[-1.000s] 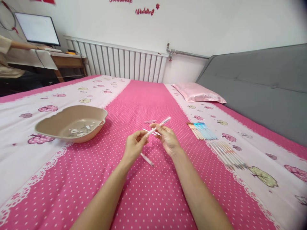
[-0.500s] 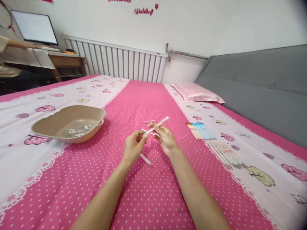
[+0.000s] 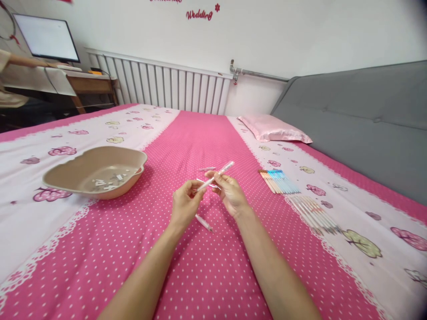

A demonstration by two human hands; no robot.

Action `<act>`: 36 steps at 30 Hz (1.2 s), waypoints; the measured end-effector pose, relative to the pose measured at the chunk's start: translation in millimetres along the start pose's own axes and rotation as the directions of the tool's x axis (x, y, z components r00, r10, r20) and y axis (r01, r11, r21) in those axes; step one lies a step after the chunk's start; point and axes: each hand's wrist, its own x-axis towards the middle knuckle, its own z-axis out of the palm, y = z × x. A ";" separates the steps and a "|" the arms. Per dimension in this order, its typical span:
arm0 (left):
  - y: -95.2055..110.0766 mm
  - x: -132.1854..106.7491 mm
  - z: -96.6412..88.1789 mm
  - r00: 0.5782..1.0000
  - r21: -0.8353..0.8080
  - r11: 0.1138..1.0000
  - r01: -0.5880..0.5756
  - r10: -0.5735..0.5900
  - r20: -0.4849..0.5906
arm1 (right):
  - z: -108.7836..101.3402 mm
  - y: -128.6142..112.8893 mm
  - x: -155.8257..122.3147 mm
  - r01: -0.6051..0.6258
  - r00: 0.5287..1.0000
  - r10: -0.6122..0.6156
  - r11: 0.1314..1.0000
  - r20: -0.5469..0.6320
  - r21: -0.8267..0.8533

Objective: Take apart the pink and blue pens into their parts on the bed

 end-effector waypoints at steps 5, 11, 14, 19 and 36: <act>-3.1 1.0 -2.4 0.900 -0.264 0.872 0.413 -0.346 0.265 | -0.7 1.6 0.3 -0.004 1.000 0.003 0.999 0.023 0.044; -2.0 0.4 -0.7 0.999 -0.037 0.998 0.049 -0.048 0.016 | 1.1 -0.6 -0.1 -0.018 0.999 0.019 0.999 -0.036 0.036; 0.3 -0.3 0.4 0.994 0.052 0.996 -0.074 0.078 -0.077 | 1.5 -0.8 -0.4 -0.011 1.000 0.012 0.999 -0.027 0.039; -3.5 3.1 -3.9 0.953 -0.260 0.918 0.300 -0.277 0.122 | -1.7 -0.5 1.6 0.008 0.999 -0.003 0.994 -0.045 0.107; -9.4 4.8 -1.3 0.958 0.047 0.964 0.262 -0.265 0.105 | -2.4 5.3 3.5 -0.018 0.990 0.031 0.996 -0.141 0.093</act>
